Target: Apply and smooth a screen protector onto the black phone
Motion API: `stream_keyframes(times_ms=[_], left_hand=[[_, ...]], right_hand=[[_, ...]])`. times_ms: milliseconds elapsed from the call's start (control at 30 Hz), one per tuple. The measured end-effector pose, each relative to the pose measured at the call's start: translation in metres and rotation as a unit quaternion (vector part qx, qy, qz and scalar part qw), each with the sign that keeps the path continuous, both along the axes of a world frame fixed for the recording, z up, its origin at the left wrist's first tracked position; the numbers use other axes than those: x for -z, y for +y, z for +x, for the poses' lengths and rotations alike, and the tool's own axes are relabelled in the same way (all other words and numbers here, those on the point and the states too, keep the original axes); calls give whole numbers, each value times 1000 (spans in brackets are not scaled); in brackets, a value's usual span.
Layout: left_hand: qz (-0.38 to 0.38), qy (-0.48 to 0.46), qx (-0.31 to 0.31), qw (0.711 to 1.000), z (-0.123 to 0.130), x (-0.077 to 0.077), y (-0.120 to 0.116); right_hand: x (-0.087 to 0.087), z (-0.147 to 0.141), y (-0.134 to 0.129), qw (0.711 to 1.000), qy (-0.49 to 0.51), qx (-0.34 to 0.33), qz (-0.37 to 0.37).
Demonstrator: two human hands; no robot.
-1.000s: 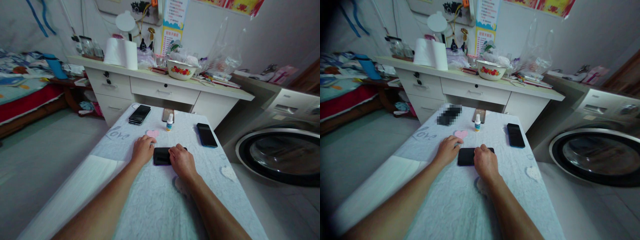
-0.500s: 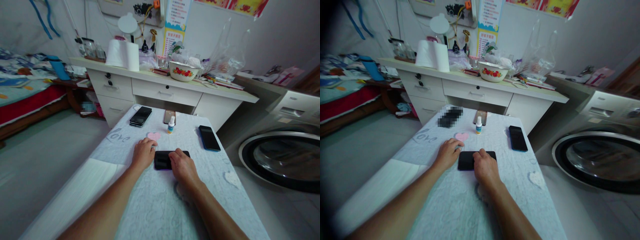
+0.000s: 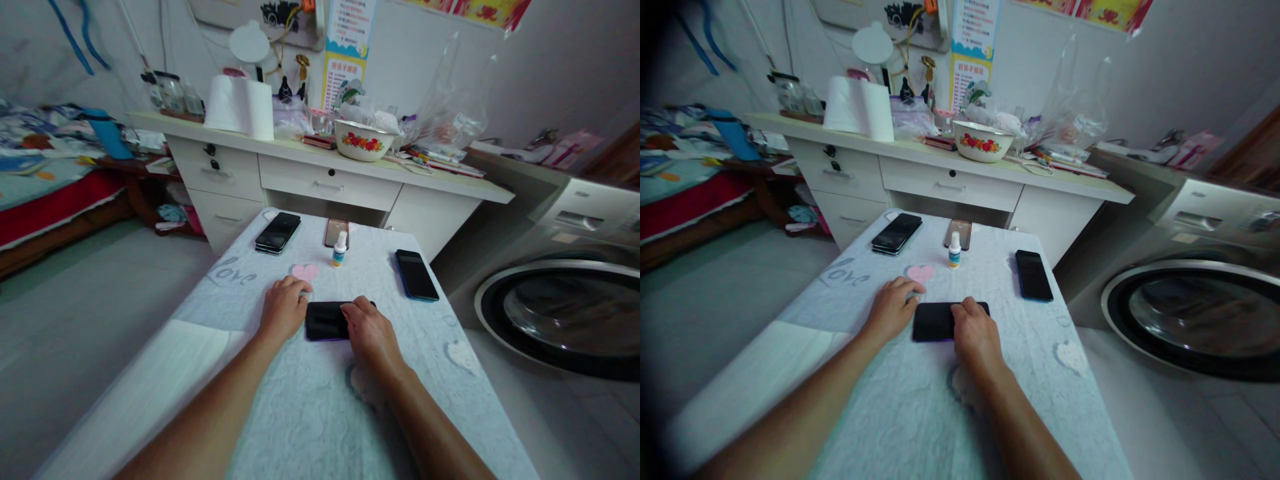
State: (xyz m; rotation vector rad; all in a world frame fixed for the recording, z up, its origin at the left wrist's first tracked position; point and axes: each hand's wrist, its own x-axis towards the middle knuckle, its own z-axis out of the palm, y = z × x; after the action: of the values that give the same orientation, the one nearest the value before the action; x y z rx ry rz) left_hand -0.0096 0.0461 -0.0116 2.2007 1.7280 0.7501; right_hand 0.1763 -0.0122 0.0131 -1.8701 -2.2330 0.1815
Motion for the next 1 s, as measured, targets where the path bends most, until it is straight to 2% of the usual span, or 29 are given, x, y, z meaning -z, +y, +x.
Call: stream_keyframes(times_ms=[300,633,1000], left_hand=[[-16,-19,18,1000,-4,0,2],[-63,-49,58,995,-11,-5,1],[-161,-55,107,980,-18,-29,-10]], right_hand=[[3,-5,4,1000,9,-9,20],[-7,-4,1,1000,22,-16,1],[-8,2,0,999,1,32,3]])
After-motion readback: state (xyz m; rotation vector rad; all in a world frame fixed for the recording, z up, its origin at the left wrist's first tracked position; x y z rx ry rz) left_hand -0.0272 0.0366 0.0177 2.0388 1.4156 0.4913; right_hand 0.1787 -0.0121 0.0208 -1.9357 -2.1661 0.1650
